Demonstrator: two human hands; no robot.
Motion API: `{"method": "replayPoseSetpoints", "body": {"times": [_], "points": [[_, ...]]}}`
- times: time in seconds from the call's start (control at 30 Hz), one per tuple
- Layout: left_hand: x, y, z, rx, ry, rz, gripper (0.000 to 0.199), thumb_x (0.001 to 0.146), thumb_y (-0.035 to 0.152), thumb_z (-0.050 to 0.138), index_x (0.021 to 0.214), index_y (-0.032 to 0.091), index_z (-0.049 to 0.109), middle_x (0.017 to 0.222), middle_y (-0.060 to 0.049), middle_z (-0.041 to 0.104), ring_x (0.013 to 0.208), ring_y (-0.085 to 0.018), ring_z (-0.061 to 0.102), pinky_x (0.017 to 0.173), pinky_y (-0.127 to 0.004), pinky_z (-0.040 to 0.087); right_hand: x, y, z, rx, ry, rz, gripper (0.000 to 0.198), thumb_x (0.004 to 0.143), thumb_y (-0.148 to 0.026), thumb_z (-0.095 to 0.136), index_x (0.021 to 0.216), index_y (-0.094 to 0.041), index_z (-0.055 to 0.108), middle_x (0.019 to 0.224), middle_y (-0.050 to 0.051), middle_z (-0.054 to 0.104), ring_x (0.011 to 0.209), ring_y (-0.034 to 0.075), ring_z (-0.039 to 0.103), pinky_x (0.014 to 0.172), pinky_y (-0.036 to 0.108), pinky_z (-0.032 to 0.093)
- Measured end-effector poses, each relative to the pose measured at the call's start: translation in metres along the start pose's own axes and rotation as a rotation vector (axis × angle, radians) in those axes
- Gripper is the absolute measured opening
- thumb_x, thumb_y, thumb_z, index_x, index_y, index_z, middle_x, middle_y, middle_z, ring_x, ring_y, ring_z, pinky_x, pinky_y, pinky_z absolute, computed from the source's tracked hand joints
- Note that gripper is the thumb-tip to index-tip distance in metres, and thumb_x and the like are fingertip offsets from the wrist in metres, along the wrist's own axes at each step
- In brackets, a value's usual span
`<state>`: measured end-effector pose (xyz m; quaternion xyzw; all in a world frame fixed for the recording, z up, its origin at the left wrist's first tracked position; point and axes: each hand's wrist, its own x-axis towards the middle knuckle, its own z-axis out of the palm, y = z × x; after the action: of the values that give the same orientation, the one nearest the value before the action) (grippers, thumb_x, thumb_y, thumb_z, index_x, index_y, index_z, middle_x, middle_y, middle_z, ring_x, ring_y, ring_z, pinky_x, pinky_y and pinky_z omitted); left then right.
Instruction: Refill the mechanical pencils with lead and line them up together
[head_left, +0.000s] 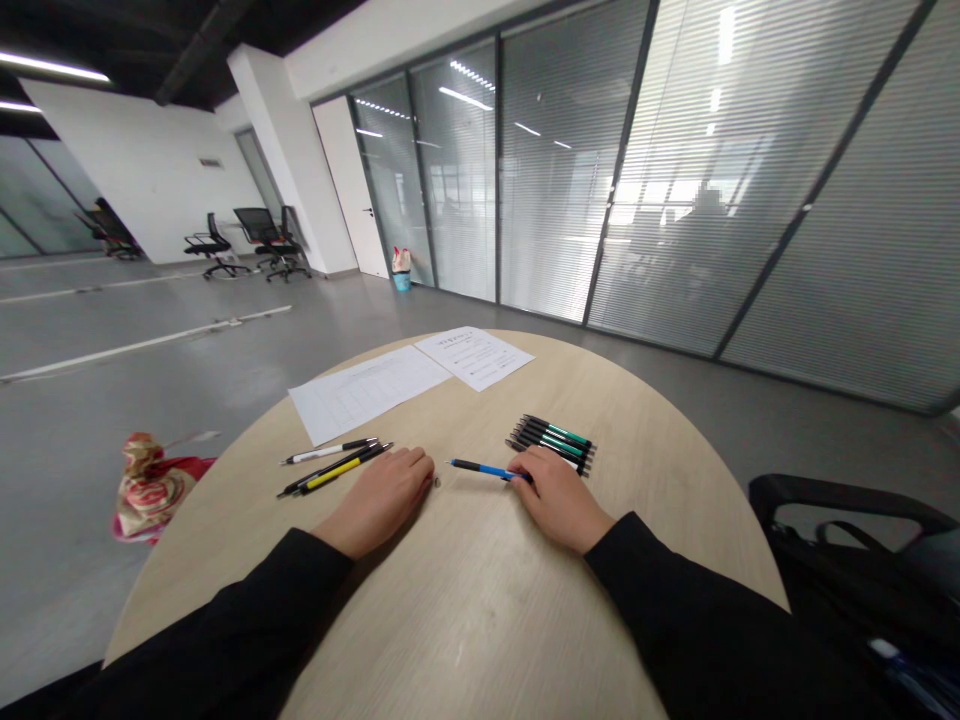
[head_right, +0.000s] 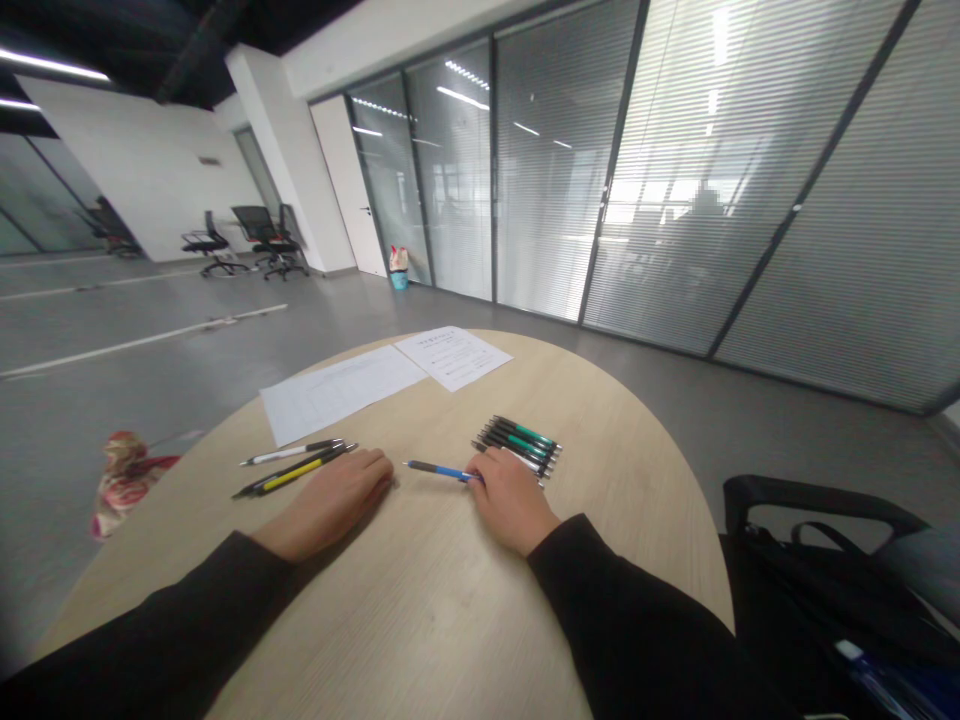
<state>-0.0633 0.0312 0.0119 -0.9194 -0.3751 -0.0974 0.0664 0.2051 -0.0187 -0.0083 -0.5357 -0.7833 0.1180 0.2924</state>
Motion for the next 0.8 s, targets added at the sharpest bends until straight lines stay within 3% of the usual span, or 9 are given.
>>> {"method": "replayPoseSetpoints", "body": {"times": [0.8], "points": [[-0.0003,-0.0002,0.0027,-0.049,0.006,-0.003,0.020,0.097,0.021,0.043,0.083,0.018,0.056,0.083,-0.007,0.062,0.073,-0.022,0.057,0.068,-0.034,0.042,-0.0005,-0.0002,0.0004,0.012,-0.018,0.004,0.009,0.094,-0.017,0.057,0.092,-0.017,0.065,0.092,0.005,0.063,0.090,0.019,0.058,0.080,0.030,0.042]]}}
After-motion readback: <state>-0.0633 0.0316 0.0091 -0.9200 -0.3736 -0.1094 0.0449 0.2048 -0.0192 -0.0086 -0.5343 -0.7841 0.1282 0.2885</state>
